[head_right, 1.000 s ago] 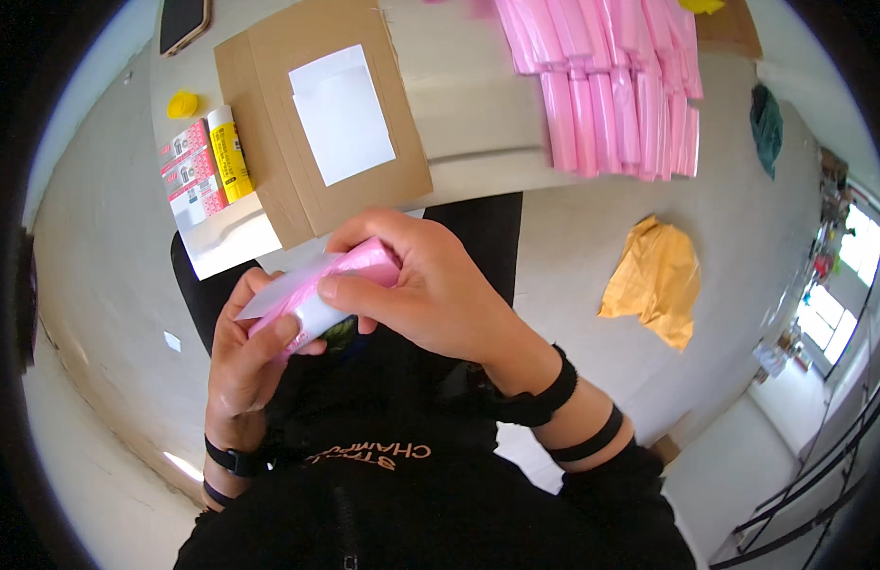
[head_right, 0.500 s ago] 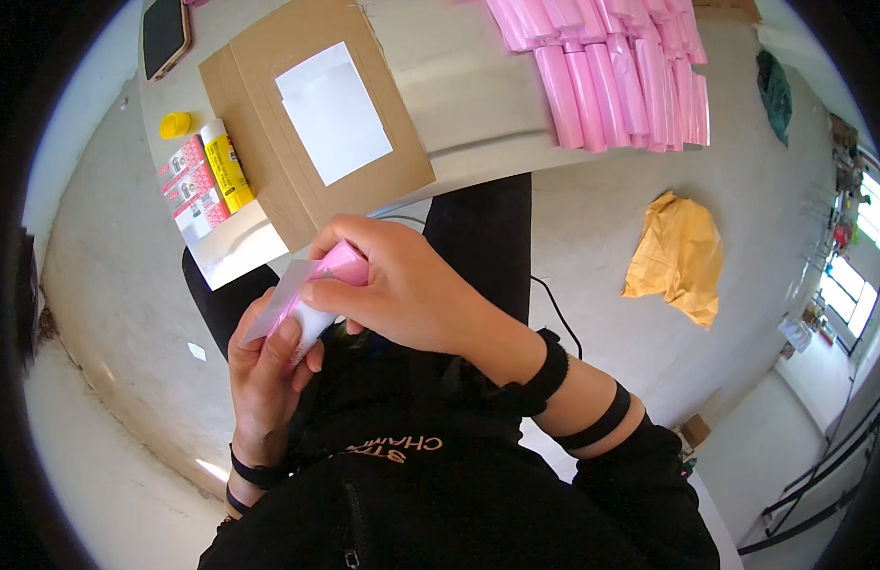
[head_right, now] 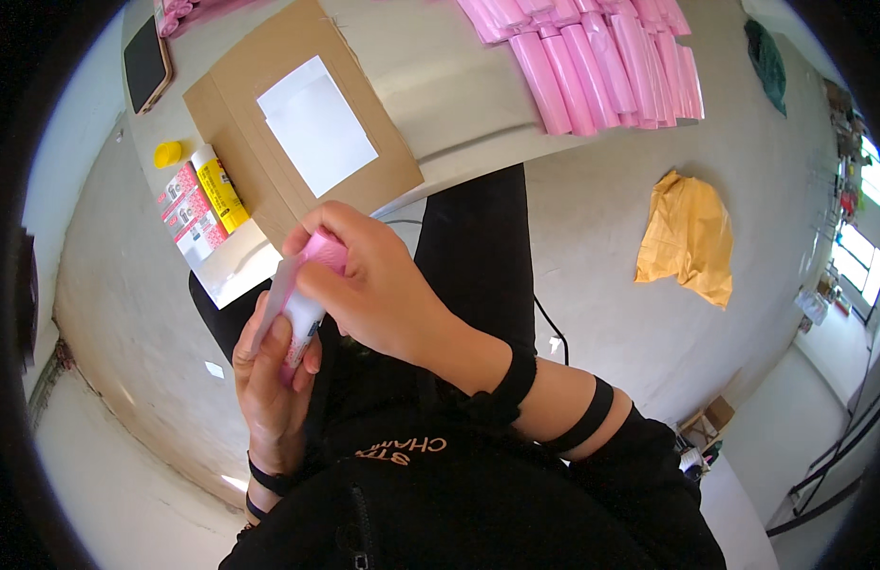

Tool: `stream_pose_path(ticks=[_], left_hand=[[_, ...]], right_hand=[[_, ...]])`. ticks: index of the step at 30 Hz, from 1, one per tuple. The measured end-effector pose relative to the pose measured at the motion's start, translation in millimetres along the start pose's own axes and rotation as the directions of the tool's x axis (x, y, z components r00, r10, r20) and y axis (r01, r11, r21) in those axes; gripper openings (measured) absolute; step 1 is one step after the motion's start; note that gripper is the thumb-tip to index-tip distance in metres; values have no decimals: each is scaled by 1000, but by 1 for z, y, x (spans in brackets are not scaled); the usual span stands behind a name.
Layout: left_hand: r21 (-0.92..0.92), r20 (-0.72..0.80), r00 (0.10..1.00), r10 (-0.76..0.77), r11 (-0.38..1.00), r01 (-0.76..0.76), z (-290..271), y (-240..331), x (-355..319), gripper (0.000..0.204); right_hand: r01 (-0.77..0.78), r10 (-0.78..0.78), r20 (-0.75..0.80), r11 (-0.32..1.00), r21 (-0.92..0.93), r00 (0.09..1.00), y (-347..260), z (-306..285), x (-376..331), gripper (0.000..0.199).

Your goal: Applying adhesive labels to pink cylindrical plastic items at a workstation.

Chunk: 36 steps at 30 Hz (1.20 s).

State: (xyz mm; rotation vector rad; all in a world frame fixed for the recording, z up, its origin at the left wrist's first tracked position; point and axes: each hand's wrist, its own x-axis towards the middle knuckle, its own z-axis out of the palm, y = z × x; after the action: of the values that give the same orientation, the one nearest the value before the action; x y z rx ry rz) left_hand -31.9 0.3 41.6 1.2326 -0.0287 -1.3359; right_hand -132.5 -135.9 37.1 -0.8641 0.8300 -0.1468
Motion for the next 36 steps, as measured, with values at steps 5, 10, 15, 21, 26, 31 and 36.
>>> stream_pose_path(ticks=[5,10,15,21,26,31,36], left_hand=[[5,-9,1000,3,1000,-3,1,-2,4,32],[-33,-44,998,52,998,-53,2,-4,9,33],[10,-73,997,39,999,-38,9,2,10,33],[82,-74,995,72,994,-65,12,-2,12,33],[107,-75,984,159,983,-151,6,-6,14,34],[130,-31,969,247,962,-241,2,-10,19,34],[314,45,927,374,875,-368,0,-9,21,34]], right_hand=[[-52,55,43,997,-48,998,-5,-6,6,23],[-77,68,60,982,170,996,-1,-11,8,37],[-61,50,51,967,248,997,8,-6,3,46],[164,-158,-175,986,20,972,24,10,7,36],[250,-268,-188,961,-116,945,24,16,14,29],[239,-255,-225,966,-93,941,20,18,18,28],[148,-161,-199,986,-77,967,7,16,16,27]])
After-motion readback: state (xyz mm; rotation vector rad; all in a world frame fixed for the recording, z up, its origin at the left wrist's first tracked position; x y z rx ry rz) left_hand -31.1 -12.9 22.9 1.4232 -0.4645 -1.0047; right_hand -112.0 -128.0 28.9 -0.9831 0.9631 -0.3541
